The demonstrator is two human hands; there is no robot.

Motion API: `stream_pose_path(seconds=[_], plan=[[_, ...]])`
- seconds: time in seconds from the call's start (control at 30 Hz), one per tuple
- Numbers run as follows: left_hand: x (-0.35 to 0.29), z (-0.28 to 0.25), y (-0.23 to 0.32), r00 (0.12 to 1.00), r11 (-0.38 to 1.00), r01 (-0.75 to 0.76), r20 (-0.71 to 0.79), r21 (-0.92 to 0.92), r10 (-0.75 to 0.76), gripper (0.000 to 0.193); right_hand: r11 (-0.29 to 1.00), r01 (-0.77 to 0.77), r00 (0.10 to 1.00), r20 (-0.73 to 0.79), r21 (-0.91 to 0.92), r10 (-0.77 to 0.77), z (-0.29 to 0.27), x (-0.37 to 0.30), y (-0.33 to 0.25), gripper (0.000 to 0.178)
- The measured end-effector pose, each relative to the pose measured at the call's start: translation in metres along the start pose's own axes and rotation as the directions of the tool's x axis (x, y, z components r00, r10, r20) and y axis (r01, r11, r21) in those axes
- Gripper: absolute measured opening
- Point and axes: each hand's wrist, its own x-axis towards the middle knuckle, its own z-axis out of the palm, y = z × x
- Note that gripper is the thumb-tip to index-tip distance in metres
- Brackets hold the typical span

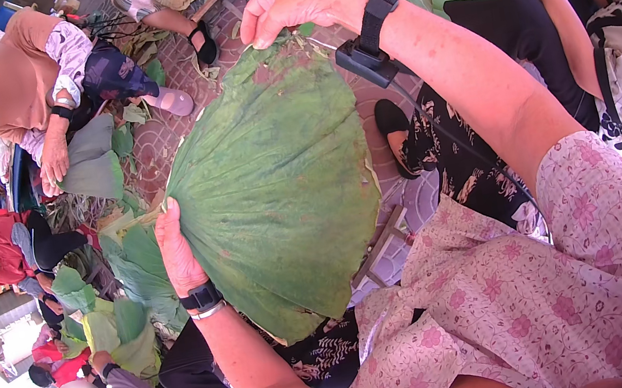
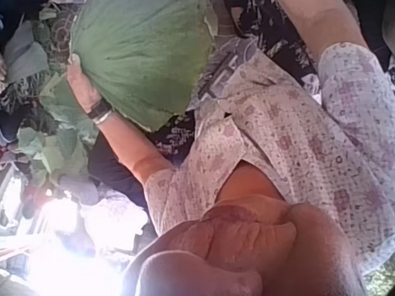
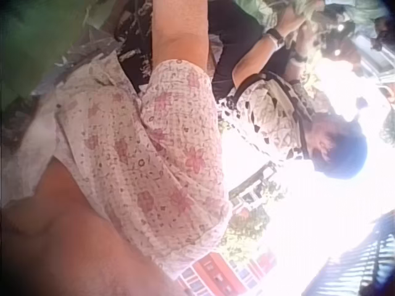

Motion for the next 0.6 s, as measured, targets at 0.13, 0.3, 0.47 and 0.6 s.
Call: stream_pose_path(seconds=[0.13,0.3,0.47,0.6], plan=[[-0.005,0.008,0.004,1.0,1.0,0.014,0.008,0.004,-0.014,0.02,0.999,0.036,0.997,-0.069,-0.017,-0.037,0.004,0.002,0.003,0.029],[-0.007,0.018,0.001,0.997,0.998,0.06,0.056,0.0,-0.06,0.014,0.936,0.044,0.989,-0.12,-0.349,-0.091,0.029,0.007,0.004,0.044],[-0.004,0.042,-0.026,0.977,0.978,-0.01,0.209,0.207,-0.034,0.02,0.855,0.405,0.91,0.051,-0.323,-0.412,0.102,-0.005,0.013,0.06],[-0.024,0.065,-0.019,0.952,0.964,0.0,0.294,0.264,-0.081,0.024,0.933,0.311,0.931,0.255,-0.181,-0.261,0.124,-0.009,0.005,0.038]])
